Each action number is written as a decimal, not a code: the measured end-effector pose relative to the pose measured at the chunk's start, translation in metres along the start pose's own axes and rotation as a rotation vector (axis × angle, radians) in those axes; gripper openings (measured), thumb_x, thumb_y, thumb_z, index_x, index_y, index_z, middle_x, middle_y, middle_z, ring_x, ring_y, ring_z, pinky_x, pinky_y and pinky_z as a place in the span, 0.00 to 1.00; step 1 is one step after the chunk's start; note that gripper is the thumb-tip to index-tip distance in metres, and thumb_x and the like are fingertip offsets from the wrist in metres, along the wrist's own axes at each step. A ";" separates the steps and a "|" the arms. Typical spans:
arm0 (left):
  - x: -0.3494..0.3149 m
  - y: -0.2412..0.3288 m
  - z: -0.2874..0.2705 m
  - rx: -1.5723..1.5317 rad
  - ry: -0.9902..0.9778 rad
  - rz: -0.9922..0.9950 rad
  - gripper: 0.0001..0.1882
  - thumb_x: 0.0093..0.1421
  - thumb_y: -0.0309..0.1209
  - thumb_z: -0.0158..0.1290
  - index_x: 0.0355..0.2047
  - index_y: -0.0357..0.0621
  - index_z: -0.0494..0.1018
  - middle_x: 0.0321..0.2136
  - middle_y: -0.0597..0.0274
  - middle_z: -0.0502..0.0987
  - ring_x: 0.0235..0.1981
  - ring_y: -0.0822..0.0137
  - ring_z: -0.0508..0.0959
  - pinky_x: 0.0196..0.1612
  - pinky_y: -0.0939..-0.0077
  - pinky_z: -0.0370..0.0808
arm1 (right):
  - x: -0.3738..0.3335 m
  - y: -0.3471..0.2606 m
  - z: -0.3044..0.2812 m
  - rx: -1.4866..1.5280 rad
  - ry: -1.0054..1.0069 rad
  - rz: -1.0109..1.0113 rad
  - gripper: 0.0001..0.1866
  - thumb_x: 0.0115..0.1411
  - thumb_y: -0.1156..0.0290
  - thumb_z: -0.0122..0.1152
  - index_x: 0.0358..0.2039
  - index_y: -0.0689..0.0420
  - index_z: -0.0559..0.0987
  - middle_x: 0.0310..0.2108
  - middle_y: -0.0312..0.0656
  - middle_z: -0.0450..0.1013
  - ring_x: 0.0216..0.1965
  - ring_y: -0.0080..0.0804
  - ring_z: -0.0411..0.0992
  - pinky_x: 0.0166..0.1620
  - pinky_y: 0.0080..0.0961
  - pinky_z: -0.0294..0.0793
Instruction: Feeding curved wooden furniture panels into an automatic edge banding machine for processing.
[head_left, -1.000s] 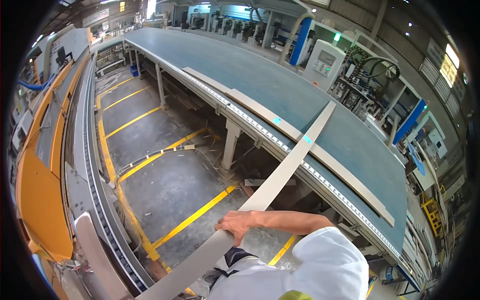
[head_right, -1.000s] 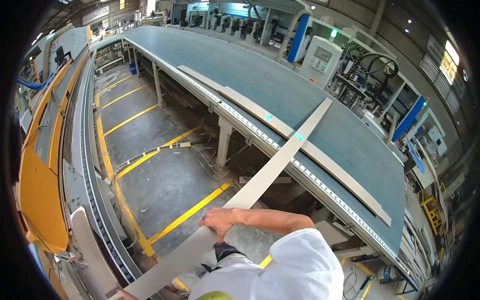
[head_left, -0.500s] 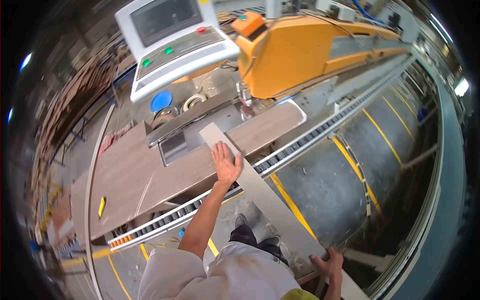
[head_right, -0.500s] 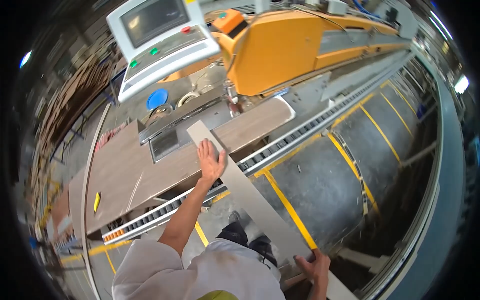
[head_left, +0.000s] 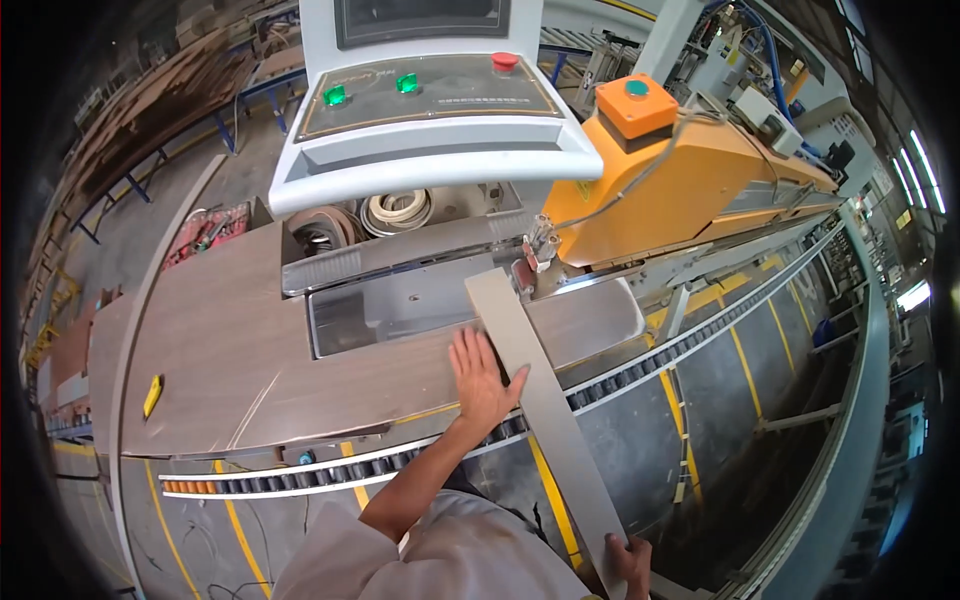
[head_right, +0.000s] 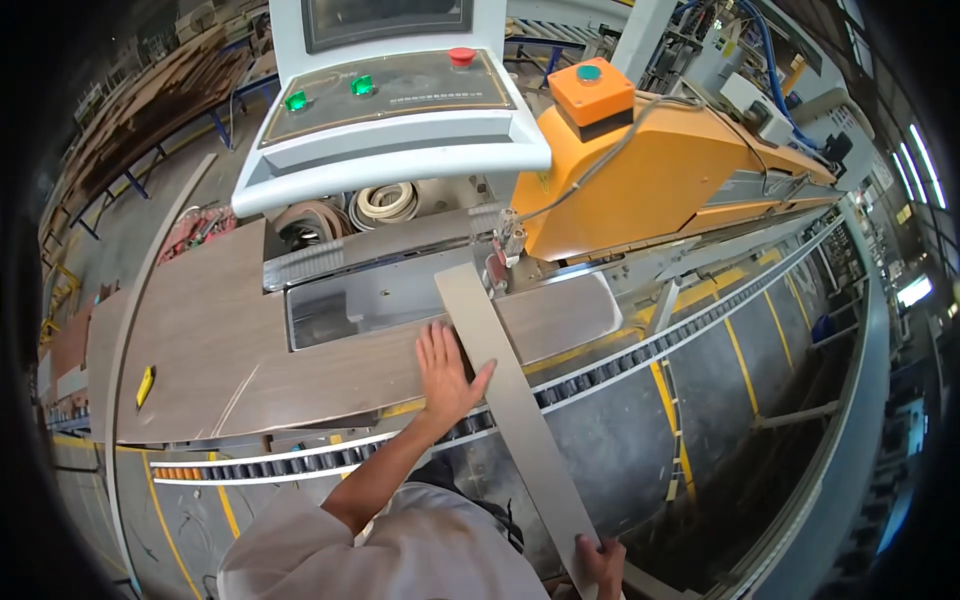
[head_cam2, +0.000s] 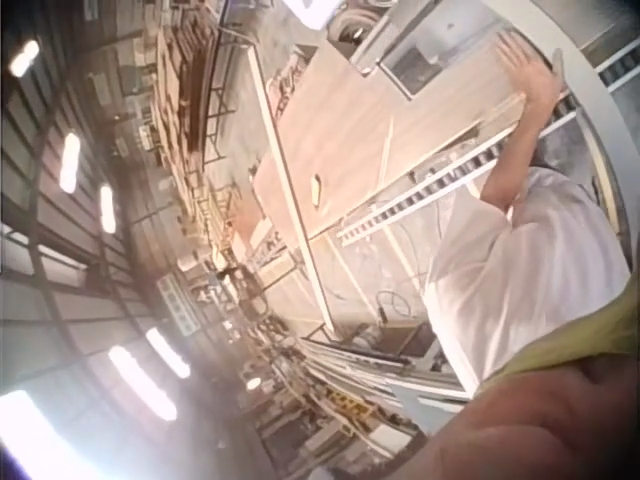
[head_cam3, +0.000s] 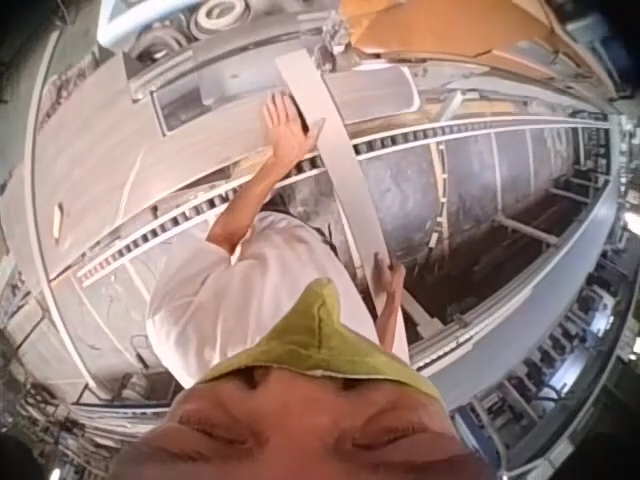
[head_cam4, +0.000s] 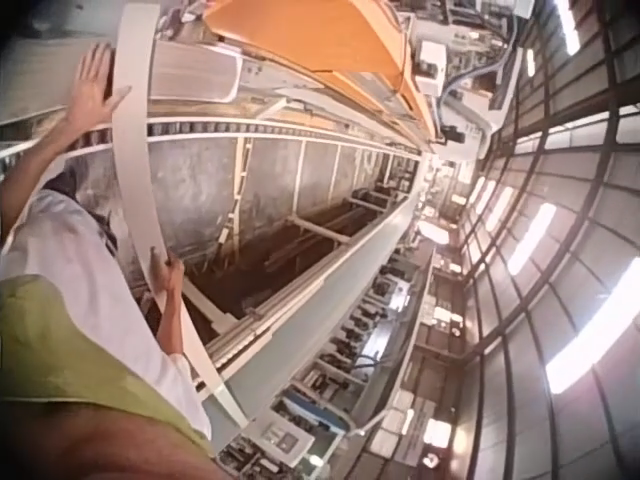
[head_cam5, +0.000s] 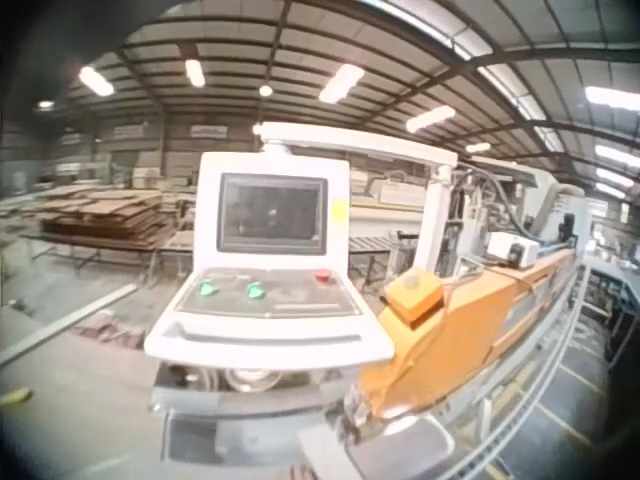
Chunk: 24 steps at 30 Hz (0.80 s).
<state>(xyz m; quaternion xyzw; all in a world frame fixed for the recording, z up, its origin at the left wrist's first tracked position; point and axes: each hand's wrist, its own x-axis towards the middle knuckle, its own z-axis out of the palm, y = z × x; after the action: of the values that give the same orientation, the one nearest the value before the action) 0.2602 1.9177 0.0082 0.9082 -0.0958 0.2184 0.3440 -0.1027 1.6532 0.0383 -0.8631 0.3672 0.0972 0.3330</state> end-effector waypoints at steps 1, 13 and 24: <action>-0.001 0.002 0.001 -0.017 -0.003 -0.003 0.40 0.57 0.45 0.57 0.57 0.20 0.59 0.61 0.28 0.56 0.65 0.31 0.51 0.66 0.38 0.47 | 0.002 -0.001 -0.003 0.006 -0.021 0.032 0.31 0.48 0.45 0.66 0.29 0.69 0.80 0.19 0.55 0.74 0.27 0.34 0.78 0.31 0.33 0.73; 0.045 -0.003 0.033 -0.130 -0.111 0.031 0.34 0.57 0.34 0.58 0.57 0.22 0.61 0.61 0.36 0.60 0.64 0.31 0.54 0.65 0.41 0.50 | 0.048 0.024 0.019 0.144 -0.124 0.135 0.28 0.53 0.53 0.69 0.40 0.68 0.76 0.28 0.44 0.75 0.31 0.31 0.73 0.34 0.31 0.72; 0.054 0.016 0.047 -0.075 -0.177 -0.003 0.33 0.58 0.35 0.57 0.58 0.24 0.62 0.63 0.40 0.59 0.66 0.34 0.53 0.65 0.42 0.49 | 0.054 -0.004 0.014 1.038 -0.154 0.403 0.24 0.57 0.59 0.65 0.45 0.67 0.72 0.38 0.51 0.74 0.38 0.38 0.71 0.44 0.36 0.72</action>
<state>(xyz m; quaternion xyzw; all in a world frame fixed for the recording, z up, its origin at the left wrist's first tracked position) 0.3188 1.8729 0.0111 0.9106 -0.1324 0.1328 0.3684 -0.0606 1.6341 0.0075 -0.4892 0.4990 0.0279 0.7147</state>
